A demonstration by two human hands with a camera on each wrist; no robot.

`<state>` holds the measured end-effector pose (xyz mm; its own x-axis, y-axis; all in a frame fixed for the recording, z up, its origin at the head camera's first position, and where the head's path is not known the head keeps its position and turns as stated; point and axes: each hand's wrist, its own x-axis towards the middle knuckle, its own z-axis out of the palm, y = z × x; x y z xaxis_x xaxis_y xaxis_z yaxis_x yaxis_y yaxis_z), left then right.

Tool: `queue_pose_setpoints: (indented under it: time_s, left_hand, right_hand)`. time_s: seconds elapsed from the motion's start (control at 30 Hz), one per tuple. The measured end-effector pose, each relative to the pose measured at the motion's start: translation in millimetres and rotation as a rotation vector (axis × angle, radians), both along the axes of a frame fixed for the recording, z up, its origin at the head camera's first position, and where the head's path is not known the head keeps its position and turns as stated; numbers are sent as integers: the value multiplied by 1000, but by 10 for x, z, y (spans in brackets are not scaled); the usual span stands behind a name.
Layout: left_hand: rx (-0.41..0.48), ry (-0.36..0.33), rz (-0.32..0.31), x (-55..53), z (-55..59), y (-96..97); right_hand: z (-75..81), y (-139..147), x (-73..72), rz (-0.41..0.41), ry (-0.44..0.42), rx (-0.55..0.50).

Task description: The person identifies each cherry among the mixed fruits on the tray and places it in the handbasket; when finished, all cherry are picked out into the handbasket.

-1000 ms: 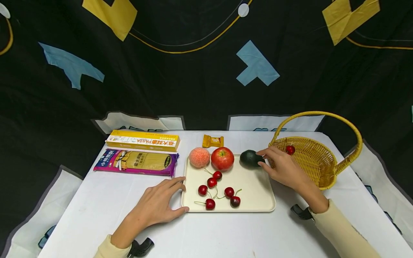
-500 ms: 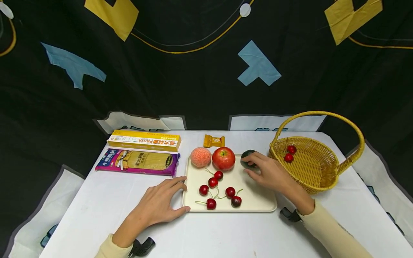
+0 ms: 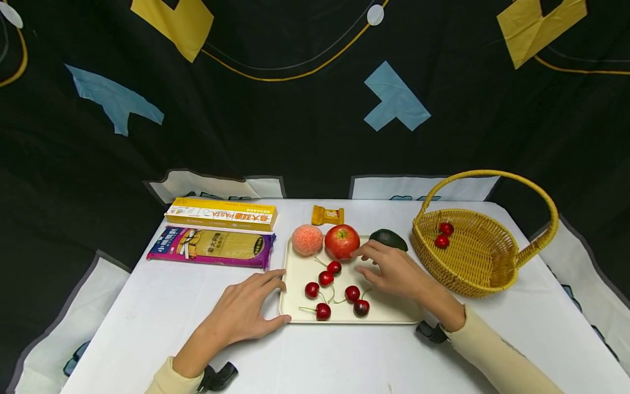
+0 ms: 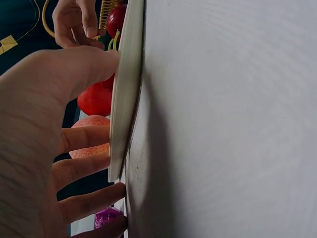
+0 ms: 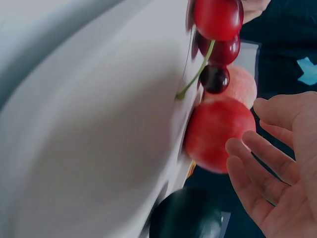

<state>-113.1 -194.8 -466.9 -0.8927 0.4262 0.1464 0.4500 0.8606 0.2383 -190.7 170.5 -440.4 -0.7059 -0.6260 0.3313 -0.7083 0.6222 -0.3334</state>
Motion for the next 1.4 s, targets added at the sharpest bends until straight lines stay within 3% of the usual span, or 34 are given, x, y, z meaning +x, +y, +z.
queue_pose_setpoints:
  time_s: [0.47, 0.93, 1.4]
  left_hand:
    - [-3, -9, 15, 13, -5, 0]
    - [0, -10, 12, 10, -10, -3]
    - [2, -6, 9, 21, -2, 5]
  right_hand:
    - [-9, -215, 24, 104, -55, 11]
    - [-52, -324, -23, 125, -43, 90]
    - [-62, -372, -2, 128, -89, 128]
